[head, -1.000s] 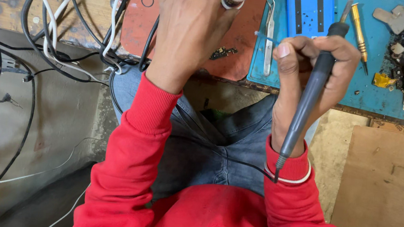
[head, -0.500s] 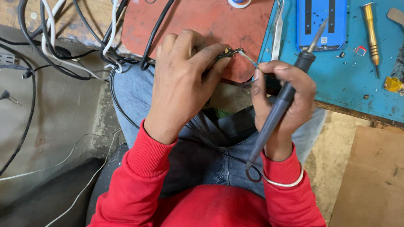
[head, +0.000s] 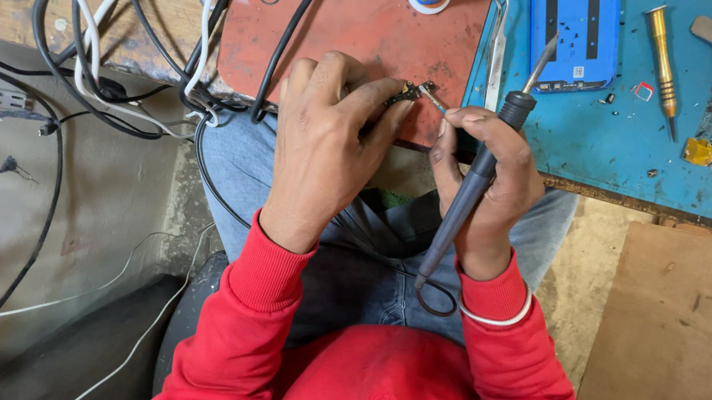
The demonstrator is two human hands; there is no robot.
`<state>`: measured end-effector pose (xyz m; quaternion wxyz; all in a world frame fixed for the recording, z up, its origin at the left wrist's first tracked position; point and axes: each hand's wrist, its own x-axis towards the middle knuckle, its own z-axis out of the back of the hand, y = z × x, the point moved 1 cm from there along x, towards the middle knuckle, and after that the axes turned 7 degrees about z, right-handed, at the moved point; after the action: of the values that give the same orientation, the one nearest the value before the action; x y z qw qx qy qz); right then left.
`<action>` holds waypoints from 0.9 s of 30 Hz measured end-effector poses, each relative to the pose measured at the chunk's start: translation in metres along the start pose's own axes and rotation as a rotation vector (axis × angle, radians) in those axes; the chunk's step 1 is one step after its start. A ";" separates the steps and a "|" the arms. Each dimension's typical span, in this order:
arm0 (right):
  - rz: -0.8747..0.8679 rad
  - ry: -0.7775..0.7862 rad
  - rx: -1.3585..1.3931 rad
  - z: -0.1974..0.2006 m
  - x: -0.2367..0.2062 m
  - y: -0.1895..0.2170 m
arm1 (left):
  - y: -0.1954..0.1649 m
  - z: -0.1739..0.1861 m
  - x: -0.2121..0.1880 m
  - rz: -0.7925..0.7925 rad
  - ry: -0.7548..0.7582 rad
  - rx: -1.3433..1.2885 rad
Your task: The person solders a small circuit board at a workbench, holding the board with one hand while applying a soldering iron. They open a plastic compartment box, pick a small component from it, position it on the board, and continue soldering, later using a small screwdriver on the board.
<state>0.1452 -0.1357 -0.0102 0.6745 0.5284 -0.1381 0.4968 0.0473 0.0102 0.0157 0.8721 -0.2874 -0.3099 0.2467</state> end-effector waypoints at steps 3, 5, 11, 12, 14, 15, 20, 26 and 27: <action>0.020 0.003 -0.024 -0.001 0.001 0.000 | 0.000 0.000 0.000 -0.003 -0.004 -0.001; 0.019 0.012 -0.027 0.000 0.002 0.000 | 0.001 -0.001 0.000 0.000 -0.002 -0.006; -0.005 0.076 -0.072 0.003 0.007 0.008 | 0.002 -0.001 0.000 -0.002 -0.001 -0.006; 0.017 0.091 -0.100 0.004 0.009 0.009 | 0.002 -0.002 0.000 0.003 0.005 -0.010; 0.038 0.117 -0.128 0.006 0.011 0.010 | 0.003 -0.002 0.000 0.008 0.012 -0.015; 0.037 0.127 -0.130 0.007 0.012 0.011 | 0.003 -0.002 0.000 0.008 0.012 -0.016; 0.042 0.147 -0.130 0.010 0.011 0.011 | 0.003 -0.002 0.000 0.019 0.016 -0.021; 0.035 0.062 -0.065 0.013 0.009 0.006 | 0.001 0.000 0.001 0.040 0.037 -0.038; 0.033 0.026 -0.047 0.014 0.011 0.004 | 0.001 0.000 0.002 0.053 0.047 -0.044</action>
<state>0.1515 -0.1419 0.0060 0.6801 0.5037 -0.1495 0.5113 0.0484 0.0117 0.0160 0.8658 -0.3202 -0.2869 0.2561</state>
